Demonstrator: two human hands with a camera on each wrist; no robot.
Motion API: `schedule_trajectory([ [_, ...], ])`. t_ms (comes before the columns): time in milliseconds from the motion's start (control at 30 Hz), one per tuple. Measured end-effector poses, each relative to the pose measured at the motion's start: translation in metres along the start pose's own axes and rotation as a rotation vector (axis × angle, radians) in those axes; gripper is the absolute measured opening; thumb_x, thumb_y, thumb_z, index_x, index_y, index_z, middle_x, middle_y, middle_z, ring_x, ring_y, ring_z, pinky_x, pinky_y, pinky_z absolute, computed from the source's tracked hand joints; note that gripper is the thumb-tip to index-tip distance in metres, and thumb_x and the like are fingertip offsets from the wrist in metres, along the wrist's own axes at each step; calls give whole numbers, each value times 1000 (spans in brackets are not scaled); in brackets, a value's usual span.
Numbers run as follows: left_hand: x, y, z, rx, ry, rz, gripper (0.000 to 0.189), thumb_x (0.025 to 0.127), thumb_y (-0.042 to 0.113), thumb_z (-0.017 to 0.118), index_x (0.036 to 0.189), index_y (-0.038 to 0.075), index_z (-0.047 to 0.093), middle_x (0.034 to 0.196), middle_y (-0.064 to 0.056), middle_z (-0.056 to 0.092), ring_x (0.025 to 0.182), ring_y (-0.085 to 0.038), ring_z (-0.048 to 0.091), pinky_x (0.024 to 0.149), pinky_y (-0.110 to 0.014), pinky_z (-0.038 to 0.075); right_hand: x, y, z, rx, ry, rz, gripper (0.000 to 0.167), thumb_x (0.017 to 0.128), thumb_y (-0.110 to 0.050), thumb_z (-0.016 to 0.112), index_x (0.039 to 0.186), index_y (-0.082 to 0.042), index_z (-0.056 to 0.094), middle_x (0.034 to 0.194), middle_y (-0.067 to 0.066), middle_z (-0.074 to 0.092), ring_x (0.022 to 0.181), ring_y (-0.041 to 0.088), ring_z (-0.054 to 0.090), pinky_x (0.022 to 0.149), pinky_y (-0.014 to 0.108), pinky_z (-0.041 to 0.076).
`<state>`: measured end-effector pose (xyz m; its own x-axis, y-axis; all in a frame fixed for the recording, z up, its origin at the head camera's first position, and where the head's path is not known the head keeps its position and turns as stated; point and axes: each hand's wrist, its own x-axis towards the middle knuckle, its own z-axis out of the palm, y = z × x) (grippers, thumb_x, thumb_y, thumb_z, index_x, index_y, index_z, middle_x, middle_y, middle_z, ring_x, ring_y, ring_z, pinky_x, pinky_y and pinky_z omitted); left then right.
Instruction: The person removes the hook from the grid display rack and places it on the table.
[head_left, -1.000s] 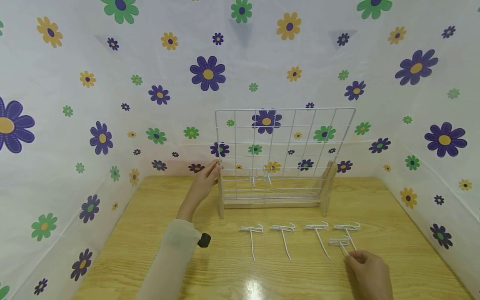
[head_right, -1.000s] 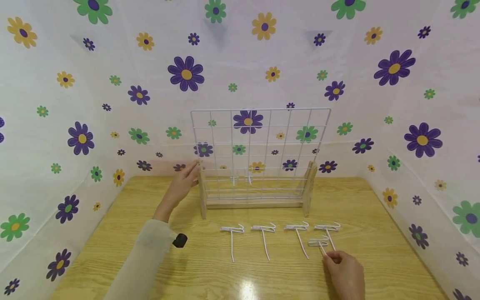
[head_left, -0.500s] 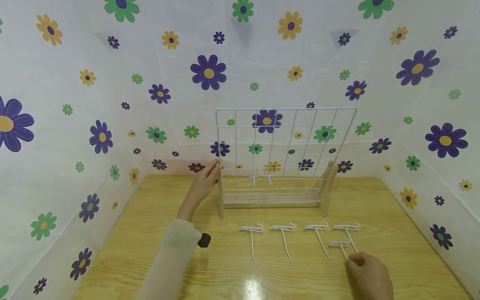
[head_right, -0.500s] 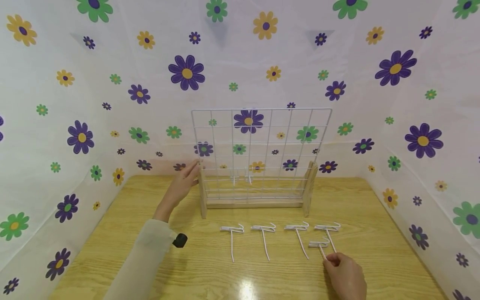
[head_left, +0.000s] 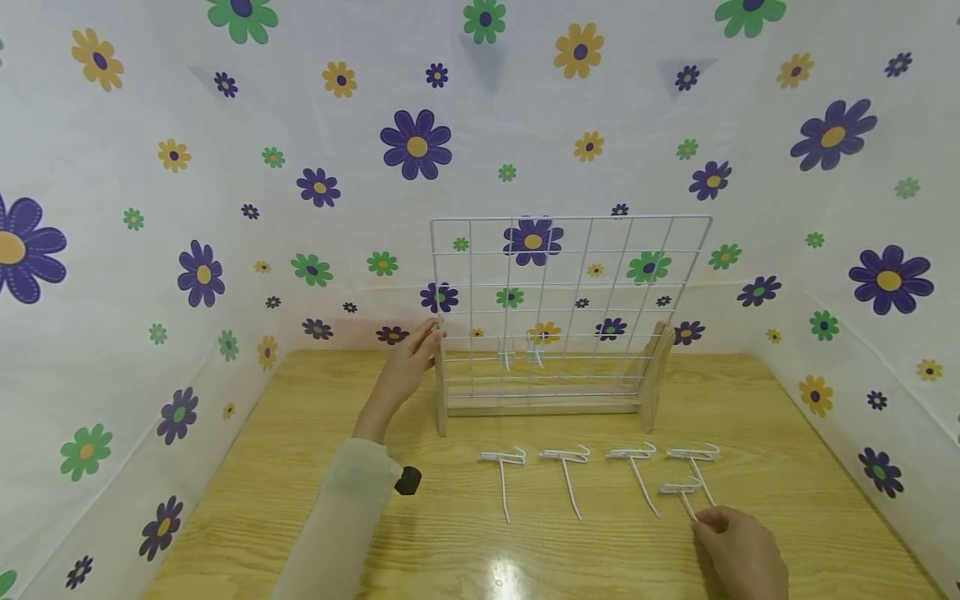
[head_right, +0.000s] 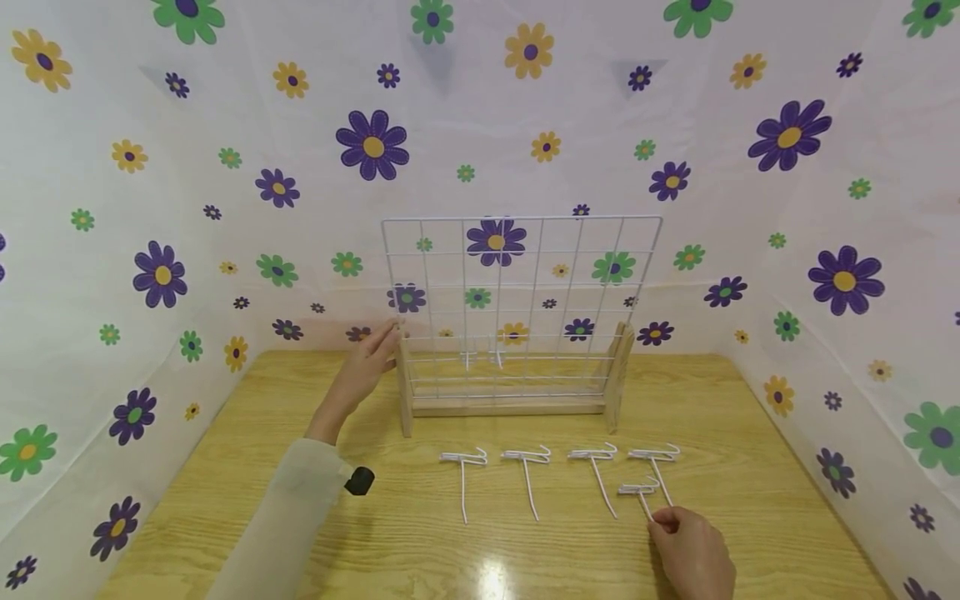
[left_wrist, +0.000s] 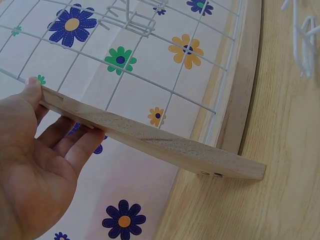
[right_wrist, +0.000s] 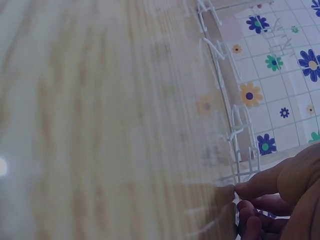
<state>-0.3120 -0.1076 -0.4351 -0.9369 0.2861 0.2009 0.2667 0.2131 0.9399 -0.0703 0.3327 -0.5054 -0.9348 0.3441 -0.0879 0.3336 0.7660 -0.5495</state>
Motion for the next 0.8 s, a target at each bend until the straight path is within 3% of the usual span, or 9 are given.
schedule_trajectory([
  [567, 2, -3, -1, 3, -1, -8, 60, 111, 44, 45, 163, 15, 34, 155, -19, 49, 141, -39, 47, 109, -45, 51, 1, -1, -1, 3, -39, 15, 22, 95, -18, 72, 104, 2, 75, 98, 20, 74, 90, 40, 69, 70, 54, 59],
  [800, 1, -2, -1, 14, -7, -1, 62, 111, 45, 44, 163, 13, 32, 156, -19, 47, 141, -40, 46, 109, -45, 50, 4, 1, -3, 32, -71, 16, 34, 98, -27, 67, 110, 4, 73, 111, 26, 72, 110, 54, 62, 87, 67, 54],
])
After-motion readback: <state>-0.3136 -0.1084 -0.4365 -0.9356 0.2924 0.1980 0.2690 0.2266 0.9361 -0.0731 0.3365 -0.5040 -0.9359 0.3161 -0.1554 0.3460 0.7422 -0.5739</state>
